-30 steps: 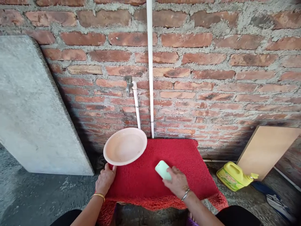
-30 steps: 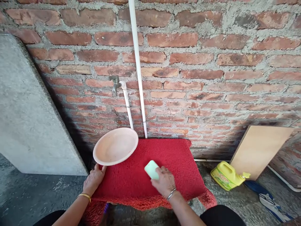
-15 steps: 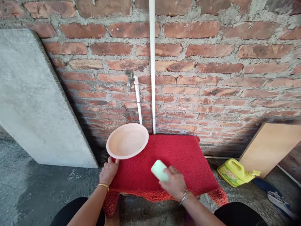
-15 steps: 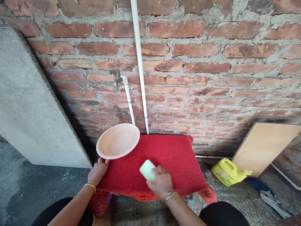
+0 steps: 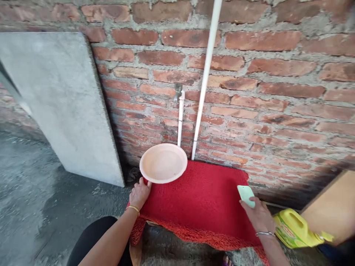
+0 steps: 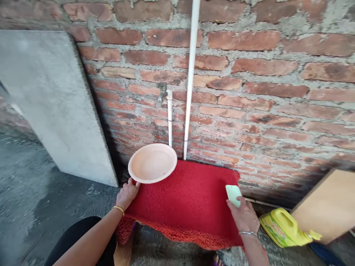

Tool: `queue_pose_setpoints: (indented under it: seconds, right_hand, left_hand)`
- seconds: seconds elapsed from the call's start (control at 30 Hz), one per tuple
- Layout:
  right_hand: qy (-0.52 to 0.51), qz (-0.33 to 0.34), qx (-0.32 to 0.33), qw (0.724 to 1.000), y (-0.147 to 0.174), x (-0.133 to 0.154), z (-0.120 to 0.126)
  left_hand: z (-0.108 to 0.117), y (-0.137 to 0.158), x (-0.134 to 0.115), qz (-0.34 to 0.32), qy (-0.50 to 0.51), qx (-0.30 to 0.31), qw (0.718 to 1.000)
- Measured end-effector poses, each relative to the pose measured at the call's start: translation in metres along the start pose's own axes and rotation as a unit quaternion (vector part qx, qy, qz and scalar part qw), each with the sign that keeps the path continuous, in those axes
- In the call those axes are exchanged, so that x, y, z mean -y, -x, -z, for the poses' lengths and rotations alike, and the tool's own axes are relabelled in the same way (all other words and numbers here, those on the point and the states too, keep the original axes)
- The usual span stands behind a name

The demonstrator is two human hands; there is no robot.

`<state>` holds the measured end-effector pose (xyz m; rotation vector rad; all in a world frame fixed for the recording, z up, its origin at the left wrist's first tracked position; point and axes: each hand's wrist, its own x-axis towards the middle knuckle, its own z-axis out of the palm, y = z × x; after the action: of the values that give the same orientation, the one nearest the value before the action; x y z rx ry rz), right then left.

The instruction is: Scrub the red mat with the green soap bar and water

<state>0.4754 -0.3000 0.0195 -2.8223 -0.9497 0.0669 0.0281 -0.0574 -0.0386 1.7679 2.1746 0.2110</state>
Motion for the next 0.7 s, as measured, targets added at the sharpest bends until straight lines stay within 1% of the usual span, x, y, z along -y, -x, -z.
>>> queue_pose_setpoints:
  seconds: [0.03, 0.1, 0.17, 0.23, 0.3, 0.33, 0.4, 0.47, 0.53, 0.6, 0.7]
  right_hand:
    - [-0.015, 0.037, 0.007, 0.999, 0.008, 0.018, -0.004]
    - [-0.037, 0.142, 0.033, 0.989, 0.036, 0.067, -0.013]
    - [-0.044, 0.257, 0.060, 0.964, 0.072, 0.122, -0.023]
    - [-0.042, 0.346, 0.076, 0.934, 0.105, 0.174, -0.030]
    - [-0.040, 0.399, 0.089, 0.912, 0.128, 0.215, -0.037]
    - [-0.039, 0.416, 0.095, 0.904, 0.134, 0.231, -0.040]
    - [-0.036, 0.429, 0.107, 0.896, 0.136, 0.249, -0.045]
    - [-0.033, 0.417, 0.117, 0.901, 0.125, 0.250, -0.047]
    - [-0.031, 0.380, 0.116, 0.917, 0.104, 0.234, -0.045]
    - [-0.027, 0.321, 0.113, 0.940, 0.074, 0.200, -0.040]
    - [-0.028, 0.212, 0.094, 0.972, 0.018, 0.124, -0.028]
  left_hand:
    - [0.001, 0.001, -0.001, 0.000, 0.005, 0.001, 1.000]
    - [0.002, 0.002, -0.002, 0.000, 0.013, 0.002, 1.000]
    - [0.002, 0.003, -0.001, 0.001, 0.019, 0.003, 1.000]
    - [0.002, 0.002, 0.000, -0.003, 0.022, 0.000, 1.000]
    - [0.001, 0.001, 0.001, -0.007, 0.024, -0.001, 1.000]
    - [0.000, 0.001, 0.002, -0.009, 0.024, 0.001, 1.000]
    - [0.000, 0.000, 0.002, -0.009, 0.028, 0.005, 1.000]
    - [0.000, 0.000, 0.002, -0.005, 0.034, 0.008, 0.999]
    - [0.001, 0.001, 0.001, -0.004, 0.038, 0.008, 0.999]
    - [0.002, 0.002, 0.000, -0.007, 0.041, 0.006, 0.999]
    - [0.002, 0.003, -0.001, -0.004, 0.047, 0.003, 0.999]
